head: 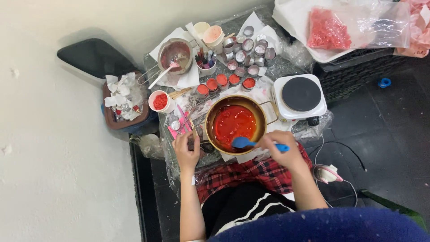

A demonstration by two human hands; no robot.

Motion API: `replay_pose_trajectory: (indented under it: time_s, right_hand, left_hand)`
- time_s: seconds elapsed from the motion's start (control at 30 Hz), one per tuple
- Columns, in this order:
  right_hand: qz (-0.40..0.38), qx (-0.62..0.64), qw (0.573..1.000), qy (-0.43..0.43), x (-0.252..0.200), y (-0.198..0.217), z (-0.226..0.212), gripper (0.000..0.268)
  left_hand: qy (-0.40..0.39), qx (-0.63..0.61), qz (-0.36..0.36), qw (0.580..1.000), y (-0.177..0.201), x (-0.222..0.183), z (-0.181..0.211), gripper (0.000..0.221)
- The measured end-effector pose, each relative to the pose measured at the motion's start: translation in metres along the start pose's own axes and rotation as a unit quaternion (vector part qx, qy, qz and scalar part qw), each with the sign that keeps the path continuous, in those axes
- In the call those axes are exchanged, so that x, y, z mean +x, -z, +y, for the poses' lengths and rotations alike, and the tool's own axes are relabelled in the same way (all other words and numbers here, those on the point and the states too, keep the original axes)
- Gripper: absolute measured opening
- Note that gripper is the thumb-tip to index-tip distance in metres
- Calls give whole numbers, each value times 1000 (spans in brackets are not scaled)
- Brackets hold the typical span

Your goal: Stirring a liquid mixture in a pot and organizing containers for lip balm or cosmetic production.

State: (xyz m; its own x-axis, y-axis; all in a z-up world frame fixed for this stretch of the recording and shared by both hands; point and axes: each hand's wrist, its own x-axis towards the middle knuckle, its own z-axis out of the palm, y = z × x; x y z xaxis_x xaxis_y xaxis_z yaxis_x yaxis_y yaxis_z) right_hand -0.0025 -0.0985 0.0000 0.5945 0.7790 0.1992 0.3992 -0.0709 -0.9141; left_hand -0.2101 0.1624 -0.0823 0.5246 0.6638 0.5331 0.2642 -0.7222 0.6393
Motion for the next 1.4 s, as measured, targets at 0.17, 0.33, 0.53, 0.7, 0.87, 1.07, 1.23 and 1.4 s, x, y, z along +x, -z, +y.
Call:
replay_pose_trajectory:
  time_s: [0.17,0.33,0.53,0.7,0.87,1.07,1.23,1.4]
  right_hand:
    - [74,-26,997,2,16,6,-22,20]
    - [58,-157,981,103,29,-27,-44,13]
    - [-51,-112,989,83,5,-21,-6,13]
    - [55,-88,995,10,13,1,-24,18]
    - [-9,-127,991,42,22,-9,-53,16]
    - [54,-51,997,3,-3,-7,7,25]
    - [55,-160,972,163,25,-15,-43,18]
    - [20,-79,993,84,0,-6,27,26]
  left_hand:
    - [6,-8,4,1000,-3,3,-2,26]
    - [31,-12,-16,999,-2,2,0,27]
    - [23,-18,-18,999,0,1,-4,31]
    - [31,-29,-23,999,-1,3,-3,28]
    - [18,-26,-10,999,0,2,1,28]
    - [0,-19,8,1000,0,1,-2,27]
    - [16,-30,1,999,-1,2,0,26]
    - [-1,-20,9,1000,0,2,-4,24]
